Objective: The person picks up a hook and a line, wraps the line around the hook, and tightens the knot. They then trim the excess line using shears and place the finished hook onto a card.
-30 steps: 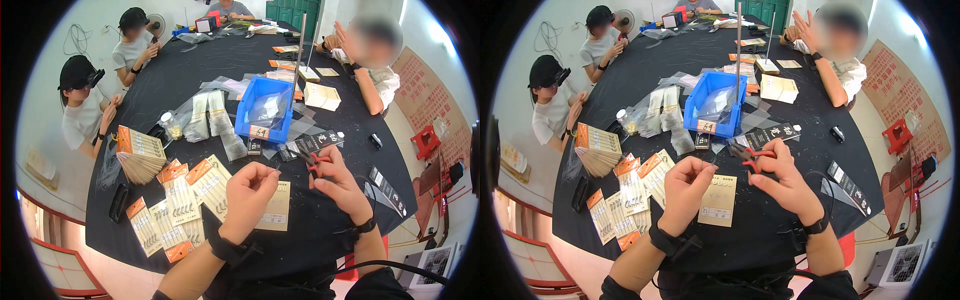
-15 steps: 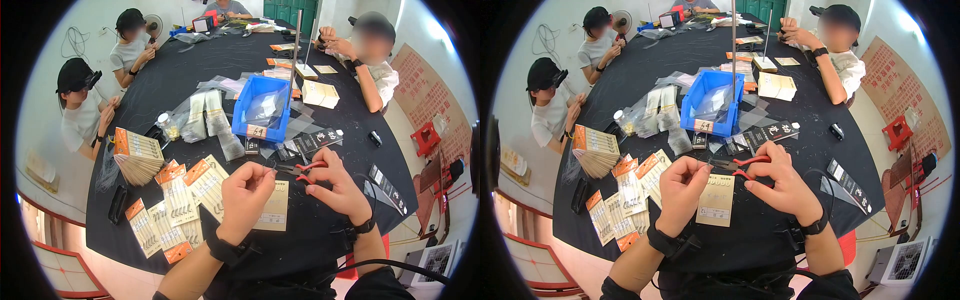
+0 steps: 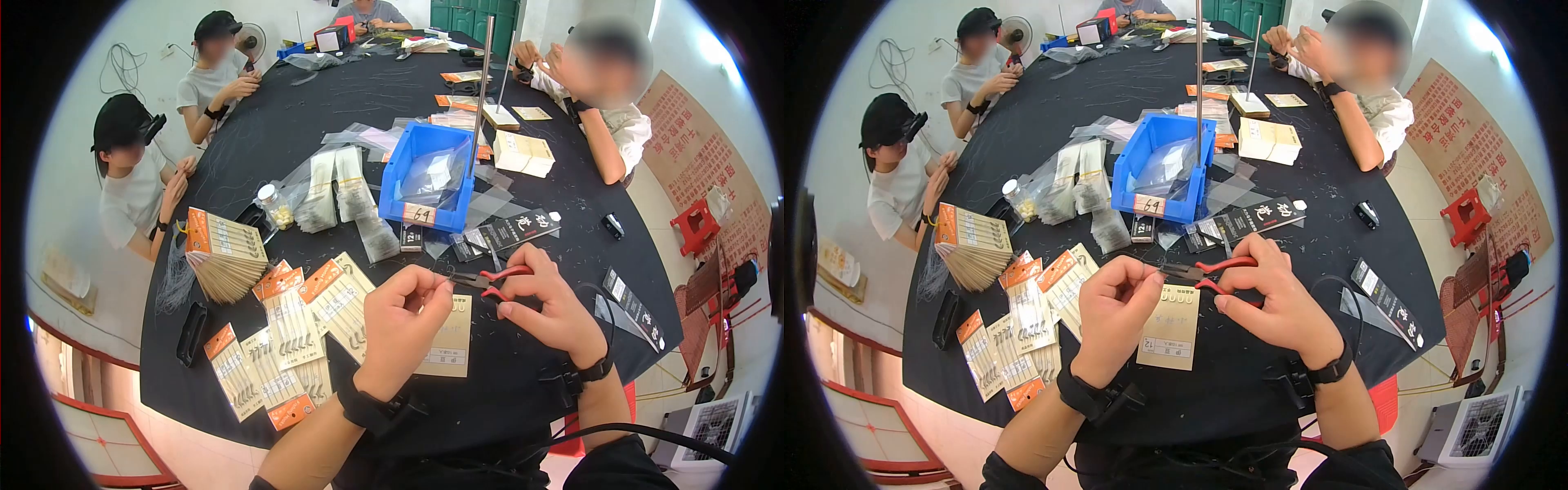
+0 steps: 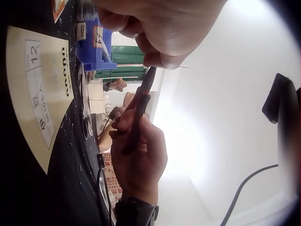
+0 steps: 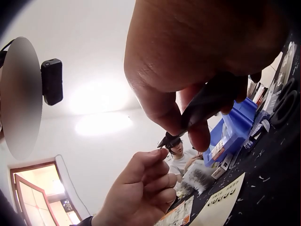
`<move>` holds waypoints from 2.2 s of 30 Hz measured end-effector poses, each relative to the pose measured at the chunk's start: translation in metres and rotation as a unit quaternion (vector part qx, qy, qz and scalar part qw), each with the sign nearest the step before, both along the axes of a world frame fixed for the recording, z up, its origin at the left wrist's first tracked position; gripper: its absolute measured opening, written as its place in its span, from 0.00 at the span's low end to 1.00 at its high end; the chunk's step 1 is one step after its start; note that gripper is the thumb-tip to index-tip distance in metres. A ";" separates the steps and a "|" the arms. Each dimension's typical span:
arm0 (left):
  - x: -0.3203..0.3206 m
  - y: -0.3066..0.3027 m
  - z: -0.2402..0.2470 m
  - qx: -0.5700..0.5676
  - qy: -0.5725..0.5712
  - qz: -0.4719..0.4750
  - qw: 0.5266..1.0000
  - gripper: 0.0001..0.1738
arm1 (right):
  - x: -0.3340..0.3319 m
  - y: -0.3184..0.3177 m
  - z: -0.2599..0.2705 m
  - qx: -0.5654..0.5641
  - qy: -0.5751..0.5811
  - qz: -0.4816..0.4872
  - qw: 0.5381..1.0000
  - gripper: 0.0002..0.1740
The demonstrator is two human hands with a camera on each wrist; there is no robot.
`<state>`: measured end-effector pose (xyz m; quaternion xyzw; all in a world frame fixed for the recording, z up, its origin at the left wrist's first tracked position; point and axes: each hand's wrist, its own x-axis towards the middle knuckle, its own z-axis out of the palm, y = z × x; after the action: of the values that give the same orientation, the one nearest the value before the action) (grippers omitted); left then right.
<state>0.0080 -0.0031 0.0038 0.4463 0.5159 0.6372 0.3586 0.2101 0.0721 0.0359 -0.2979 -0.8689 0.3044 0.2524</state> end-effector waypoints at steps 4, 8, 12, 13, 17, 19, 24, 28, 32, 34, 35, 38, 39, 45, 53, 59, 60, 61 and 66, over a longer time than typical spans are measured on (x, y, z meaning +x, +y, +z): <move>0.000 0.001 0.000 0.004 -0.008 -0.006 1.000 0.04 | 0.000 0.000 0.001 -0.002 -0.007 0.004 1.000 0.09; 0.000 0.000 0.000 0.005 0.006 -0.003 1.000 0.04 | -0.001 -0.001 0.003 -0.002 -0.013 0.006 1.000 0.08; 0.001 0.001 0.000 -0.004 0.000 0.001 1.000 0.05 | -0.001 -0.001 0.005 0.003 -0.028 0.014 1.000 0.07; 0.000 0.001 0.000 -0.003 -0.002 0.002 1.000 0.05 | -0.001 0.001 0.006 -0.002 -0.026 0.015 1.000 0.07; 0.000 0.000 0.002 -0.010 0.010 -0.001 1.000 0.05 | -0.002 -0.001 0.009 -0.009 -0.019 0.022 1.000 0.08; -0.001 0.000 0.002 -0.008 0.002 -0.006 1.000 0.05 | -0.001 0.000 0.009 -0.033 0.007 0.038 0.999 0.08; -0.002 0.000 0.000 -0.016 0.000 -0.022 1.000 0.05 | -0.006 -0.002 0.010 -0.086 0.044 0.048 0.994 0.10; -0.005 0.003 -0.003 -0.048 -0.011 -0.032 0.998 0.05 | -0.008 -0.002 0.006 -0.103 0.033 0.029 0.994 0.11; -0.005 0.004 -0.005 -0.064 -0.039 -0.039 0.996 0.05 | -0.010 -0.005 0.008 -0.133 0.023 0.011 0.991 0.11; -0.006 0.004 -0.006 -0.076 -0.055 -0.044 0.995 0.05 | -0.010 -0.007 0.005 -0.134 0.034 0.004 0.990 0.12; -0.006 0.004 -0.007 -0.082 -0.063 -0.047 0.994 0.05 | -0.011 -0.007 0.000 -0.132 0.045 0.003 0.990 0.12; -0.008 0.005 -0.008 -0.081 -0.073 -0.046 0.993 0.05 | -0.013 -0.008 -0.006 -0.150 0.064 0.001 0.987 0.13; -0.008 0.006 -0.008 -0.080 -0.088 -0.049 0.992 0.05 | -0.014 -0.009 -0.007 -0.161 0.067 0.000 0.985 0.13; -0.005 0.006 -0.012 -0.078 -0.149 -0.064 0.984 0.04 | -0.012 -0.011 -0.008 -0.163 0.069 0.005 0.984 0.14; -0.003 0.005 -0.006 -0.078 -0.181 -0.067 0.978 0.04 | -0.010 -0.013 -0.006 -0.331 0.086 0.001 0.940 0.20; -0.002 0.005 -0.007 -0.083 -0.193 -0.079 0.975 0.03 | -0.008 -0.011 -0.002 -0.422 0.093 -0.001 0.902 0.20; -0.002 0.005 -0.006 -0.085 -0.196 -0.081 0.974 0.03 | -0.008 -0.011 -0.002 -0.437 0.100 -0.003 0.894 0.20; -0.002 0.005 -0.006 -0.082 -0.198 -0.082 0.973 0.03 | -0.008 -0.010 -0.002 -0.447 0.102 -0.002 0.889 0.20; -0.002 0.004 -0.003 -0.078 -0.194 -0.090 0.974 0.03 | -0.005 -0.008 -0.001 -0.478 0.112 0.000 0.871 0.20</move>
<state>0.0063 0.0011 0.0007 0.3296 0.4424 0.6343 0.5416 0.2053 0.0639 0.0350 -0.3459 -0.5830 0.7141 0.1748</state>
